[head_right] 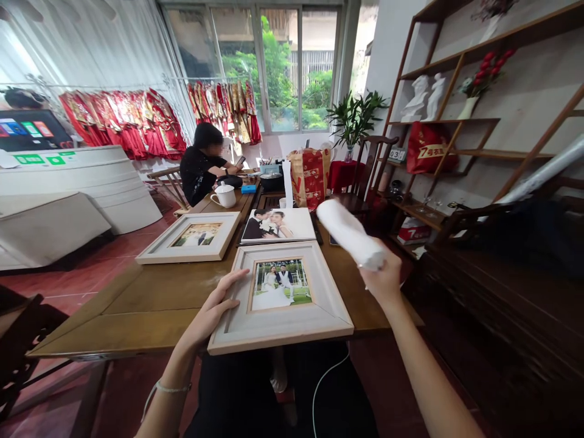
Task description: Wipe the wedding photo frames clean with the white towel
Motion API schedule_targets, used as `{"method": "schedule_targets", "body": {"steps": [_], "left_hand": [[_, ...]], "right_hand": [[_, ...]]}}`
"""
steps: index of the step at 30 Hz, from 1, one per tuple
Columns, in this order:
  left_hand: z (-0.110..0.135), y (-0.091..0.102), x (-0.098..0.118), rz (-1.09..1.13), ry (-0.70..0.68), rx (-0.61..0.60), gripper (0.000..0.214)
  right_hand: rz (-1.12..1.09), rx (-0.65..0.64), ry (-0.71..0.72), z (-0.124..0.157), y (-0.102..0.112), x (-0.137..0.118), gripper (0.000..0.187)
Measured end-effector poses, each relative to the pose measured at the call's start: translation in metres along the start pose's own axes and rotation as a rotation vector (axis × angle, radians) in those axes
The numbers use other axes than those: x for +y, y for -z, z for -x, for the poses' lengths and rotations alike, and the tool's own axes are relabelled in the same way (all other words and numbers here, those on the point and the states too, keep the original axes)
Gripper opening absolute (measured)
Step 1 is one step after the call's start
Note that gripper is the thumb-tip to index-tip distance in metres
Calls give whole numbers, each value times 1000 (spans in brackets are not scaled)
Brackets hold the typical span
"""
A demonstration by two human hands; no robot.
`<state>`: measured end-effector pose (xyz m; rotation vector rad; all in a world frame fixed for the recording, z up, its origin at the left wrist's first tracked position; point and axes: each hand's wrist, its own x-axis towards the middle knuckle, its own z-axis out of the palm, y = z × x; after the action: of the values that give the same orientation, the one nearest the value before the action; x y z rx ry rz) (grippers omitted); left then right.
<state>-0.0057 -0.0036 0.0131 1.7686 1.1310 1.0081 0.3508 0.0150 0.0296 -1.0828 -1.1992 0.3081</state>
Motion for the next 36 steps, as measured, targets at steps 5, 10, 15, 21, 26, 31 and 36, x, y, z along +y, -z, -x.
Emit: {"method": "schedule_targets", "body": {"steps": [5,10,15,21,26,31,36], "left_hand": [[-4,8,4,-56,23,-80,62],[-5,10,0,-125,-32,-106,52],[-4,8,-8,-194,-128,-118,49],[-2,7,-8,-220,-128,-123,47],[-2,8,-9,-231,-162,-141,50],[-1,10,-8,-235,-173,-151,55],[0,11,-5,-229,-175,-155,55]], "right_hand": [[594,-565,495,-18,-28,8,37],[702,-740,451,-18,-55,17,42],[777,-865,376,-7,-61,8,56],[777,-1034,345,28,-42,-35,86],[600,-1327,206,58,5,-88,99],[549,-1318,144,56,23,-99,86],[920,-1056,218,33,-22,-56,87]]}}
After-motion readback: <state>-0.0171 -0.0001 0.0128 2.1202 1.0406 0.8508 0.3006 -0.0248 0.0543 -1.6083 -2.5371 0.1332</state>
